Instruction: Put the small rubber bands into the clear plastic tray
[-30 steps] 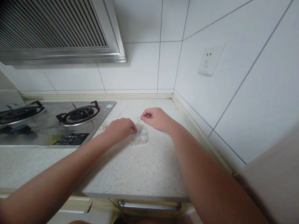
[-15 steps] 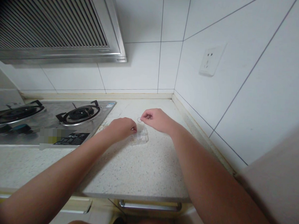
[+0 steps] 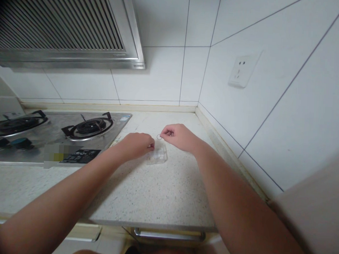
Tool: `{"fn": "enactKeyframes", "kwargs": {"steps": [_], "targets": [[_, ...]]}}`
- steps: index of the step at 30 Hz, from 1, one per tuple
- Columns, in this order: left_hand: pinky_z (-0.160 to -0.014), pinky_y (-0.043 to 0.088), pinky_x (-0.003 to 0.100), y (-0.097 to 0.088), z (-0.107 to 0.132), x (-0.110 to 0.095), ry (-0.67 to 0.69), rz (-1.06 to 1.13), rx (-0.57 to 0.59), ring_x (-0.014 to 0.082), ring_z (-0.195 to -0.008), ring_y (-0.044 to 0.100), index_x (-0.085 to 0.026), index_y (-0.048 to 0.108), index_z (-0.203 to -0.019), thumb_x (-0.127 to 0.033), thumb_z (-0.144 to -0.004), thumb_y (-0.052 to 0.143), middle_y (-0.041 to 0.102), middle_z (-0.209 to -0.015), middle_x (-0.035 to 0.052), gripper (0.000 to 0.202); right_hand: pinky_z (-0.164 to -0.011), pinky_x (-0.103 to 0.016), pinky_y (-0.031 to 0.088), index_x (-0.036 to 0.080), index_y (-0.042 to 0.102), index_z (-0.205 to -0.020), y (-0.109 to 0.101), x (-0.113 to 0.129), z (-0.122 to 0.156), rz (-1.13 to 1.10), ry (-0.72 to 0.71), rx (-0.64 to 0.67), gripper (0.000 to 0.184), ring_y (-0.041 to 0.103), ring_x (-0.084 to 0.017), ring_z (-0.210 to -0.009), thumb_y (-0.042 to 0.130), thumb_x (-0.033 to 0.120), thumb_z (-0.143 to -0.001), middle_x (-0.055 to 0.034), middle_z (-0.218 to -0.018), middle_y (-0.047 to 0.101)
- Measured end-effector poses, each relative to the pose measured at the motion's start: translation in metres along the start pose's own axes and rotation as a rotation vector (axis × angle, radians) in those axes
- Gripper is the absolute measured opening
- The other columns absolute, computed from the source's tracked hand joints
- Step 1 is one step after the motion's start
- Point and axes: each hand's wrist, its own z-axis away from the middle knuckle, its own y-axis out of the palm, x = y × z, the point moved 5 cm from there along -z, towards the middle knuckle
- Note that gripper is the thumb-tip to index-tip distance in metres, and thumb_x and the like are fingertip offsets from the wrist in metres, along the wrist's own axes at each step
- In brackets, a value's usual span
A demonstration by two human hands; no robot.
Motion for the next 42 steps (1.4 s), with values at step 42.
{"fn": "enactKeyframes", "kwargs": {"steps": [42], "targets": [[-0.072, 0.043, 0.030, 0.005, 0.007, 0.069, -0.152, 0.191, -0.319, 0.0216, -0.090, 0.063, -0.020, 0.067, -0.099, -0.035, -0.096, 0.047, 0.068, -0.104, 0.0071, 0.025, -0.059, -0.026, 0.039, 0.017, 0.073, -0.088, 0.002, -0.011, 0.000, -0.006, 0.004, 0.004, 0.025, 0.054, -0.012, -0.066, 0.061, 0.039, -0.084, -0.0023, -0.074, 0.066]]}}
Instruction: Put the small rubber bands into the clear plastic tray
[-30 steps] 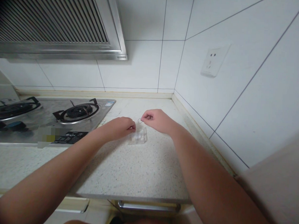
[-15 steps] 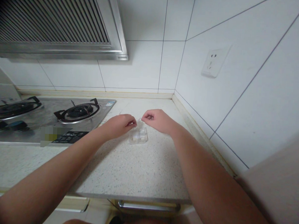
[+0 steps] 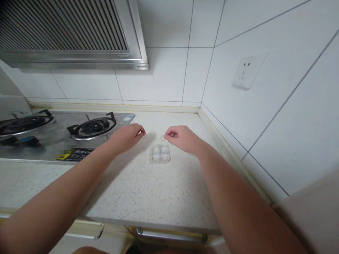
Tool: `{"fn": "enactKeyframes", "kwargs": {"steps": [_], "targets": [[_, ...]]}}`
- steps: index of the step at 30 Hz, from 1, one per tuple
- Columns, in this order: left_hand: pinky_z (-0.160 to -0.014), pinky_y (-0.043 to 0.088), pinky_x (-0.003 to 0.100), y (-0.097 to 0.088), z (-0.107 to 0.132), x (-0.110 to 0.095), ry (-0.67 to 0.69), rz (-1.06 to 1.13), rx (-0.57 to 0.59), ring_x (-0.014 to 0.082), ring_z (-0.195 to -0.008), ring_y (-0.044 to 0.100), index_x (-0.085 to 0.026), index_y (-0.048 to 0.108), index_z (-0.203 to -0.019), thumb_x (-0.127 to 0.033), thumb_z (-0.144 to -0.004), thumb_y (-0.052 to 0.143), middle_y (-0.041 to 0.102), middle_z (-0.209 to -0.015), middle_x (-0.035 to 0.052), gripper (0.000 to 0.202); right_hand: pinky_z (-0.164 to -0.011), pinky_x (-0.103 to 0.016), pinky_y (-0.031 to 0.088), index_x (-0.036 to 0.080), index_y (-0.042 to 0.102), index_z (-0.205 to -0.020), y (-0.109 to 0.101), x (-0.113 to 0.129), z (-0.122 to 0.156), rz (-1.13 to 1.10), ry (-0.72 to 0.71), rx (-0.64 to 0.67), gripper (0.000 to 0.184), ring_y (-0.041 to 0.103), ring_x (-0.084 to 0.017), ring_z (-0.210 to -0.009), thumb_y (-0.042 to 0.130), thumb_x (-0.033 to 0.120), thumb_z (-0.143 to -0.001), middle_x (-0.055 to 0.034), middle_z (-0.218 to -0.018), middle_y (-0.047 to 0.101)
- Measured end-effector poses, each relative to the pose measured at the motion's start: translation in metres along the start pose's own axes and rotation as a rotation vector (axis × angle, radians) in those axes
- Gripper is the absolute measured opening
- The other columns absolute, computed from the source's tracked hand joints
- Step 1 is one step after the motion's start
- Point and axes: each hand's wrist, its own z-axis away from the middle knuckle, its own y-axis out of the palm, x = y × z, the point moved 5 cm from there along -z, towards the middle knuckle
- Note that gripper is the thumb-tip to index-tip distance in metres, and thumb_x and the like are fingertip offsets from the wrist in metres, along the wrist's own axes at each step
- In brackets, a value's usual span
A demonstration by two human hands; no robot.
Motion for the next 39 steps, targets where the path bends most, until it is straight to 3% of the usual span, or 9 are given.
{"fn": "enactKeyframes", "kwargs": {"steps": [3, 6, 10, 14, 22, 29, 39], "targets": [[-0.070, 0.044, 0.031, -0.007, 0.005, 0.034, -0.061, -0.159, 0.104, 0.0237, -0.089, 0.064, -0.022, 0.069, -0.099, -0.037, -0.093, 0.048, 0.069, -0.104, 0.0075, 0.026, -0.060, -0.026, 0.039, 0.018, 0.072, -0.087, 0.001, -0.003, 0.000, 0.002, 0.010, 0.008, 0.024, 0.054, -0.013, -0.066, 0.061, 0.039, -0.084, -0.0020, -0.073, 0.066], [-0.073, 0.045, 0.032, -0.006, 0.009, 0.065, -0.095, -0.179, 0.211, 0.0248, -0.091, 0.064, -0.023, 0.071, -0.098, -0.036, -0.090, 0.051, 0.070, -0.104, 0.0080, 0.025, -0.060, -0.027, 0.039, 0.019, 0.072, -0.086, 0.003, -0.006, -0.001, 0.017, 0.014, 0.015, 0.023, 0.054, -0.013, -0.066, 0.061, 0.039, -0.084, -0.0017, -0.072, 0.066], [-0.076, 0.045, 0.032, 0.002, 0.011, 0.083, -0.128, -0.151, 0.277, 0.0241, -0.090, 0.065, -0.023, 0.072, -0.098, -0.034, -0.086, 0.054, 0.071, -0.102, 0.0090, 0.024, -0.061, -0.028, 0.040, 0.019, 0.073, -0.085, 0.005, -0.007, -0.002, 0.021, 0.004, 0.022, 0.023, 0.056, -0.014, -0.067, 0.061, 0.039, -0.084, -0.0023, -0.073, 0.066], [-0.070, 0.043, 0.031, 0.004, 0.009, 0.072, -0.107, -0.128, 0.279, 0.0232, -0.086, 0.064, -0.023, 0.073, -0.098, -0.038, -0.088, 0.053, 0.071, -0.101, 0.0088, 0.027, -0.060, -0.028, 0.039, 0.019, 0.073, -0.085, 0.004, -0.007, -0.002, -0.001, 0.007, 0.007, 0.025, 0.054, -0.014, -0.067, 0.062, 0.040, -0.083, -0.0023, -0.072, 0.065], [-0.062, 0.036, 0.027, -0.003, 0.011, 0.017, 0.076, 0.079, 0.201, 0.0173, -0.074, 0.059, -0.023, 0.072, -0.099, -0.041, -0.091, 0.049, 0.070, -0.087, 0.0037, 0.030, -0.059, -0.027, 0.038, 0.016, 0.072, -0.087, 0.007, 0.003, -0.003, -0.196, 0.023, -0.018, 0.029, 0.054, -0.013, -0.065, 0.064, 0.044, -0.083, -0.0026, -0.070, 0.064], [-0.062, 0.036, 0.027, 0.012, 0.015, 0.001, 0.147, 0.123, 0.271, 0.0173, -0.071, 0.059, -0.026, 0.073, -0.101, -0.041, -0.090, 0.050, 0.069, -0.081, 0.0024, 0.029, -0.058, -0.026, 0.037, 0.017, 0.071, -0.089, 0.016, 0.009, -0.002, -0.233, 0.018, -0.006, 0.030, 0.052, -0.011, -0.063, 0.063, 0.045, -0.084, -0.0013, -0.070, 0.063], [-0.066, 0.040, 0.029, 0.010, 0.015, -0.001, 0.155, 0.091, 0.279, 0.0200, -0.080, 0.063, -0.025, 0.074, -0.099, -0.040, -0.091, 0.050, 0.072, -0.093, 0.0050, 0.030, -0.062, -0.027, 0.036, 0.026, 0.075, -0.093, 0.039, 0.022, -0.004, 0.480, -0.019, 0.097, 0.020, 0.061, -0.015, -0.071, 0.059, 0.037, -0.087, -0.0020, -0.081, 0.073]]}}
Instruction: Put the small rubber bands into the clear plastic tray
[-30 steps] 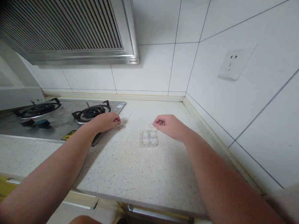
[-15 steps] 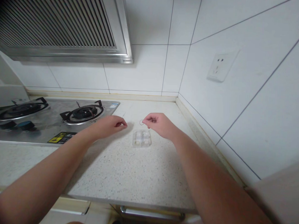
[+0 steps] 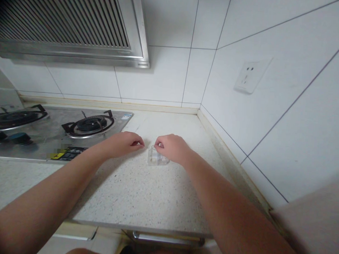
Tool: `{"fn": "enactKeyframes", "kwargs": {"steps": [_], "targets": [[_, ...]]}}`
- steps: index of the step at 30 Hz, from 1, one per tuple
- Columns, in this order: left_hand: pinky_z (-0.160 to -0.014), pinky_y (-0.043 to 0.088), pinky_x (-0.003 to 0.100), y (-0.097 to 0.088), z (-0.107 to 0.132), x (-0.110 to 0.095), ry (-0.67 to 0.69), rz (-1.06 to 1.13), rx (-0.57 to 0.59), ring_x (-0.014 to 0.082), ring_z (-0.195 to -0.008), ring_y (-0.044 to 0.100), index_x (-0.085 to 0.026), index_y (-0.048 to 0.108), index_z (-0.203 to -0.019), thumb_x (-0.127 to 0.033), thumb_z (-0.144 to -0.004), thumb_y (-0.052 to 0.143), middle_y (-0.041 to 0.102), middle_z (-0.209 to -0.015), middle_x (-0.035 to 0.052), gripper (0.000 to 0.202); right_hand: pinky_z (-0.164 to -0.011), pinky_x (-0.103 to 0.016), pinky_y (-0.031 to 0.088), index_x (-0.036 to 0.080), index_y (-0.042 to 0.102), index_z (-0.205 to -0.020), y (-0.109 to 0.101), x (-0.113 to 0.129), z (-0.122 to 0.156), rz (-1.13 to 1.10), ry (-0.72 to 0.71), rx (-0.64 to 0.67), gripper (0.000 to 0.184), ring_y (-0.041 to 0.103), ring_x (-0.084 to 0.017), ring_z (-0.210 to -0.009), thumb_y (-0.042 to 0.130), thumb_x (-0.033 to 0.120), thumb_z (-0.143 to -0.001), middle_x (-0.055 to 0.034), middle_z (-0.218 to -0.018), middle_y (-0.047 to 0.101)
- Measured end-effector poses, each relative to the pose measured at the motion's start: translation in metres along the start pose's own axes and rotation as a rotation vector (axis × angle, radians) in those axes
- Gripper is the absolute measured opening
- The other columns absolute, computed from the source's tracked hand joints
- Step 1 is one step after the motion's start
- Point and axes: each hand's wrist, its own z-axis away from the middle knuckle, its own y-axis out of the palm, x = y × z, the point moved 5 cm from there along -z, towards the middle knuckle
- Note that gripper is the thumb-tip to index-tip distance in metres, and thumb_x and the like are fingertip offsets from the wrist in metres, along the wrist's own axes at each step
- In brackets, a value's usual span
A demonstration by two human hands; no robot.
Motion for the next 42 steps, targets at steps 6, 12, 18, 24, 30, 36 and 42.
{"fn": "enactKeyframes", "kwargs": {"steps": [6, 12, 18, 24, 30, 36, 42], "targets": [[-0.067, 0.039, 0.029, -0.004, 0.001, -0.002, 0.003, -0.003, -0.030, 0.0201, -0.082, 0.063, -0.025, 0.074, -0.097, -0.040, -0.091, 0.049, 0.073, -0.093, 0.0040, 0.030, -0.063, -0.029, 0.036, 0.028, 0.075, -0.095, 0.005, 0.009, -0.002, 0.132, -0.047, 0.042, 0.022, 0.064, -0.018, -0.075, 0.057, 0.040, -0.088, -0.0020, -0.085, 0.075], [-0.066, 0.039, 0.029, -0.002, 0.001, -0.002, 0.011, 0.014, -0.016, 0.0200, -0.080, 0.063, -0.024, 0.074, -0.095, -0.044, -0.092, 0.049, 0.073, -0.091, 0.0049, 0.032, -0.062, -0.031, 0.036, 0.030, 0.077, -0.093, 0.003, 0.009, -0.001, 0.192, -0.030, 0.062, 0.024, 0.065, -0.020, -0.075, 0.056, 0.041, -0.088, -0.0036, -0.087, 0.076], [-0.066, 0.039, 0.030, -0.001, 0.001, -0.001, -0.013, 0.029, -0.004, 0.0204, -0.079, 0.063, -0.024, 0.075, -0.095, -0.045, -0.091, 0.050, 0.073, -0.092, 0.0066, 0.034, -0.057, -0.032, 0.031, 0.029, 0.078, -0.089, 0.000, 0.015, 0.001, 0.241, -0.040, 0.069, 0.028, 0.063, -0.021, -0.070, 0.052, 0.041, -0.089, -0.0058, -0.083, 0.076], [-0.063, 0.038, 0.028, -0.004, 0.003, 0.004, -0.058, 0.020, 0.005, 0.0201, -0.079, 0.063, -0.023, 0.075, -0.094, -0.047, -0.090, 0.048, 0.073, -0.094, 0.0070, 0.036, -0.060, -0.030, 0.034, 0.027, 0.077, -0.092, -0.009, 0.008, 0.002, 0.179, -0.037, -0.007, 0.029, 0.063, -0.018, -0.071, 0.051, 0.039, -0.090, -0.0039, -0.080, 0.074], [-0.063, 0.038, 0.028, -0.012, 0.003, 0.014, -0.095, -0.006, -0.041, 0.0200, -0.079, 0.063, -0.022, 0.074, -0.095, -0.042, -0.091, 0.048, 0.073, -0.095, 0.0070, 0.033, -0.063, -0.027, 0.037, 0.024, 0.075, -0.092, -0.020, -0.032, 0.002, -0.005, 0.081, -0.156, 0.026, 0.061, -0.015, -0.071, 0.052, 0.036, -0.090, -0.0020, -0.080, 0.072], [-0.066, 0.040, 0.028, -0.013, 0.003, 0.022, -0.128, 0.006, -0.050, 0.0198, -0.080, 0.063, -0.021, 0.074, -0.096, -0.040, -0.091, 0.048, 0.073, -0.095, 0.0072, 0.032, -0.064, -0.027, 0.039, 0.024, 0.074, -0.094, -0.007, -0.054, 0.002, -0.051, 0.098, -0.071, 0.026, 0.061, -0.016, -0.073, 0.052, 0.037, -0.090, -0.0036, -0.085, 0.073], [-0.063, 0.039, 0.027, -0.018, 0.004, 0.040, -0.198, 0.072, -0.128, 0.0183, -0.074, 0.062, -0.021, 0.072, -0.096, -0.043, -0.092, 0.048, 0.072, -0.087, 0.0053, 0.033, -0.066, -0.027, 0.041, 0.024, 0.073, -0.098, 0.006, -0.059, 0.003, -0.028, 0.098, 0.081, 0.023, 0.063, -0.017, -0.075, 0.058, 0.036, -0.086, -0.0045, -0.087, 0.072]]}}
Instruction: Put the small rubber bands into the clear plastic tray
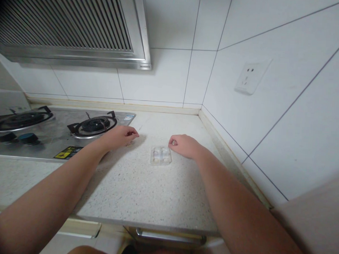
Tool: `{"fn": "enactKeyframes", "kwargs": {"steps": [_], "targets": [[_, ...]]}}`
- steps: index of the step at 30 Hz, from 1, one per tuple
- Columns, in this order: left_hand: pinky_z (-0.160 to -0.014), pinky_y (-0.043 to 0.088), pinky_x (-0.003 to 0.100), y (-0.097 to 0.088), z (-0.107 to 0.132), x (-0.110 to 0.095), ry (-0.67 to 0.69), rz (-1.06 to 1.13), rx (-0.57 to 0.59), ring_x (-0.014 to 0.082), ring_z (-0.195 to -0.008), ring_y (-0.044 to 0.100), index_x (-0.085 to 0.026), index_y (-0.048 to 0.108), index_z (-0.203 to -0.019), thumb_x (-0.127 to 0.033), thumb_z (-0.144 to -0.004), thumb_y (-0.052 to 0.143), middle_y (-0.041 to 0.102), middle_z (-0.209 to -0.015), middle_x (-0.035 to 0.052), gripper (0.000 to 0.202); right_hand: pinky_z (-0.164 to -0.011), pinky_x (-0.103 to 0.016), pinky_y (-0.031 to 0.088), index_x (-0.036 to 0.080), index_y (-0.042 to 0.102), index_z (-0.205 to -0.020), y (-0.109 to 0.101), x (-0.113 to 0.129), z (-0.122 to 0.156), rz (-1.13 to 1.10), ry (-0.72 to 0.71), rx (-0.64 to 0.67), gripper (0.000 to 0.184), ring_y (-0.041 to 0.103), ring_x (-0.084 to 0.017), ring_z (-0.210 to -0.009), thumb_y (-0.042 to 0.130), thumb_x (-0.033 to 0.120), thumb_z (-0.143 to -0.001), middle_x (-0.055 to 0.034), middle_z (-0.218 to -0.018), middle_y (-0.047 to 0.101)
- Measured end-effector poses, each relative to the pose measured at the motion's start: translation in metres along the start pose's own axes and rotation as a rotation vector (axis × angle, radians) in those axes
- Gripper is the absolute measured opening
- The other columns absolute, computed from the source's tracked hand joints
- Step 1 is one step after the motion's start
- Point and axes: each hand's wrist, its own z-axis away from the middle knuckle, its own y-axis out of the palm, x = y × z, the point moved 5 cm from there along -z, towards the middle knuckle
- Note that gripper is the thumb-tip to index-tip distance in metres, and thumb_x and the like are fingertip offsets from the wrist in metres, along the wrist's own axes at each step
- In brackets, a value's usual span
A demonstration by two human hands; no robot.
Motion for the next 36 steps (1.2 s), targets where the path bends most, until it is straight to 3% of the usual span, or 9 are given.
{"fn": "enactKeyframes", "kwargs": {"steps": [7, 13, 17, 23, 28, 36], "targets": [[-0.067, 0.042, 0.029, -0.014, -0.003, 0.031, -0.087, -0.007, -0.154, 0.0205, -0.081, 0.063, -0.021, 0.072, -0.096, -0.045, -0.091, 0.048, 0.072, -0.091, 0.0060, 0.035, -0.065, -0.028, 0.042, 0.025, 0.073, -0.098, 0.001, -0.002, -0.001, -0.009, -0.012, 0.003, 0.024, 0.063, -0.018, -0.076, 0.057, 0.038, -0.087, -0.0052, -0.089, 0.072], [-0.069, 0.042, 0.029, -0.016, -0.005, 0.058, -0.160, -0.104, -0.113, 0.0220, -0.082, 0.064, -0.020, 0.072, -0.094, -0.044, -0.088, 0.049, 0.072, -0.093, 0.0080, 0.034, -0.069, -0.029, 0.044, 0.025, 0.074, -0.095, 0.000, -0.002, -0.001, -0.017, -0.003, -0.007, 0.024, 0.065, -0.019, -0.081, 0.056, 0.038, -0.087, -0.0047, -0.092, 0.074], [-0.073, 0.044, 0.028, -0.011, -0.005, 0.069, -0.200, -0.160, 0.021, 0.0220, -0.084, 0.064, -0.020, 0.075, -0.097, -0.040, -0.083, 0.056, 0.072, -0.096, 0.0078, 0.031, -0.069, -0.029, 0.044, 0.024, 0.074, -0.095, 0.000, -0.001, -0.001, -0.011, 0.003, 0.003, 0.024, 0.065, -0.019, -0.080, 0.057, 0.038, -0.086, -0.0047, -0.091, 0.074], [-0.070, 0.044, 0.026, -0.003, 0.000, 0.071, -0.201, -0.051, 0.189, 0.0188, -0.076, 0.064, -0.019, 0.076, -0.097, -0.034, -0.076, 0.064, 0.072, -0.090, 0.0061, 0.029, -0.067, -0.028, 0.043, 0.025, 0.074, -0.094, -0.001, 0.002, 0.000, -0.018, -0.019, 0.002, 0.024, 0.064, -0.018, -0.078, 0.056, 0.038, -0.087, -0.0038, -0.088, 0.073], [-0.067, 0.042, 0.027, 0.000, 0.000, 0.071, -0.183, -0.020, 0.219, 0.0185, -0.071, 0.063, -0.020, 0.078, -0.090, -0.033, -0.075, 0.063, 0.072, -0.079, 0.0045, 0.025, -0.067, -0.029, 0.043, 0.024, 0.074, -0.093, -0.002, 0.004, 0.001, -0.032, -0.033, 0.011, 0.024, 0.064, -0.018, -0.077, 0.056, 0.037, -0.087, -0.0045, -0.087, 0.073], [-0.069, 0.042, 0.029, -0.005, 0.001, 0.060, -0.144, -0.010, 0.168, 0.0200, -0.073, 0.062, -0.018, 0.075, -0.090, -0.035, -0.077, 0.061, 0.072, -0.085, 0.0072, 0.026, -0.068, -0.030, 0.043, 0.024, 0.074, -0.093, -0.003, 0.007, 0.001, -0.039, -0.043, 0.002, 0.022, 0.064, -0.019, -0.078, 0.056, 0.036, -0.086, -0.0046, -0.089, 0.074]]}}
